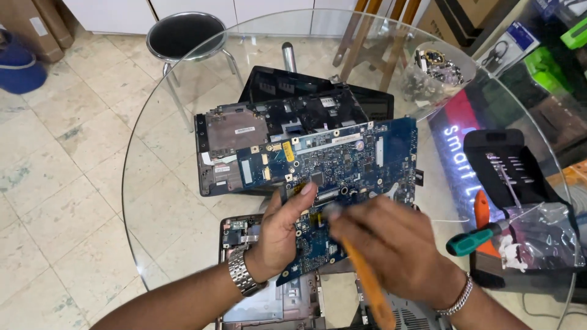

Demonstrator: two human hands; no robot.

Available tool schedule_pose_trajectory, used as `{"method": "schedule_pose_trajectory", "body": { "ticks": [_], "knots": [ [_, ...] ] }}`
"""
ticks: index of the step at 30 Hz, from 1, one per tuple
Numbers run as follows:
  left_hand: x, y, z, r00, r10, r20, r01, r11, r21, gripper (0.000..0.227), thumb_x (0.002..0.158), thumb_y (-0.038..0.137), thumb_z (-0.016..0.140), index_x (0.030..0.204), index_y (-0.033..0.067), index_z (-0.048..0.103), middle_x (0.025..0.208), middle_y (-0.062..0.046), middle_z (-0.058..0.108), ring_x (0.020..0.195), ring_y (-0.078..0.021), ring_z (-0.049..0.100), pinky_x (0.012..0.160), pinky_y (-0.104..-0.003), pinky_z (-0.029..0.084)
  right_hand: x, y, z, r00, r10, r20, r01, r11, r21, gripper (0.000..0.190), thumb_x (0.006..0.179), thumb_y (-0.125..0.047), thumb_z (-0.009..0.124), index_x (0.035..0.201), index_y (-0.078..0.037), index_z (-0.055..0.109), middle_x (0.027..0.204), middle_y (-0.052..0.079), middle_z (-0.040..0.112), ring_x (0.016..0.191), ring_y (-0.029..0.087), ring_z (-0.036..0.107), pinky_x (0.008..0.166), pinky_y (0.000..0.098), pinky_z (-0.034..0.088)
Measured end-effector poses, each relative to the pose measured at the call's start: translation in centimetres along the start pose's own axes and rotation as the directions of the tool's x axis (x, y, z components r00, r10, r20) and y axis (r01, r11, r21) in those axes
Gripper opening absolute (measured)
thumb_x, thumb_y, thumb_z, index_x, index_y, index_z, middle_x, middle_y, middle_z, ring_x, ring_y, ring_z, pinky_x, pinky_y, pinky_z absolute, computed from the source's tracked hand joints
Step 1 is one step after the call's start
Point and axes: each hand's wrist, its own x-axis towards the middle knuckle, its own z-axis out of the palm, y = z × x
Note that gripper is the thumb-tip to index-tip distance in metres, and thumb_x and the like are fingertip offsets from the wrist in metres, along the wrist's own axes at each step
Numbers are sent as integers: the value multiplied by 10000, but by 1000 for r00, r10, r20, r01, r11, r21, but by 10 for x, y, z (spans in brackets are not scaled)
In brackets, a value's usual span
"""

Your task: The person cleans a disassembled laptop motherboard using a small brush and a screwdriver. They brush away dust and debris from various components on the circuit board, then use the screwdriver to scrape specific areas.

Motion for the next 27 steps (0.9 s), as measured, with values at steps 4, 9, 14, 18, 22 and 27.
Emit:
{"method": "schedule_pose_trajectory", "body": {
  "ticks": [4,9,14,18,22,27],
  "knots": [
    [-9,0,-3,996,-35,82,35,999,2,472,1042,2,565,1461,216,517,1505,-13,570,1393,-272,598,1273,-727,91,-20,29,-5,1000,4,-19,-6,992,-122,233,907,-159,804,1104,-63,723,930,81,764,753,156,658,529,204,529],
    [-10,1,0,986,-20,166,32,997,-69,544,1005,-110,499,1441,213,530,1492,-24,585,1378,-265,613,1279,-695,69,1,15,-9,992,60,-114,-68,995,-67,95,930,-59,740,1018,-38,709,921,96,737,694,139,597,559,224,486],
    [8,23,4,974,-137,182,193,918,-345,213,1098,139,422,1284,175,519,1264,69,493,1249,-183,538,1216,-554,284,-14,26,-16,990,74,-120,-99,971,-220,191,909,-127,841,1068,-74,747,981,86,753,799,204,615,625,276,480],
    [10,33,5,991,39,131,1,958,-288,486,1175,257,203,1604,31,170,1718,-159,129,1636,-289,112,1401,-420,83,5,-2,-19,993,112,24,-113,992,47,258,854,-152,818,1085,-73,735,976,66,749,821,205,642,641,246,567],
    [6,36,3,964,42,264,32,962,-271,620,1128,78,354,1607,32,-38,1706,-244,-105,1626,-380,-46,1372,-490,25,-14,12,-18,992,68,-106,-103,923,-370,265,912,-170,871,1141,-139,741,1020,58,781,841,184,616,626,257,449],
    [20,54,1,939,-97,329,224,900,-375,511,1164,356,191,1605,122,81,1705,-234,33,1616,-343,-19,1347,-490,4,16,-10,-25,998,57,0,-57,997,-48,211,880,-143,783,1056,-38,732,967,88,744,782,190,663,653,281,578]
  ]
}}
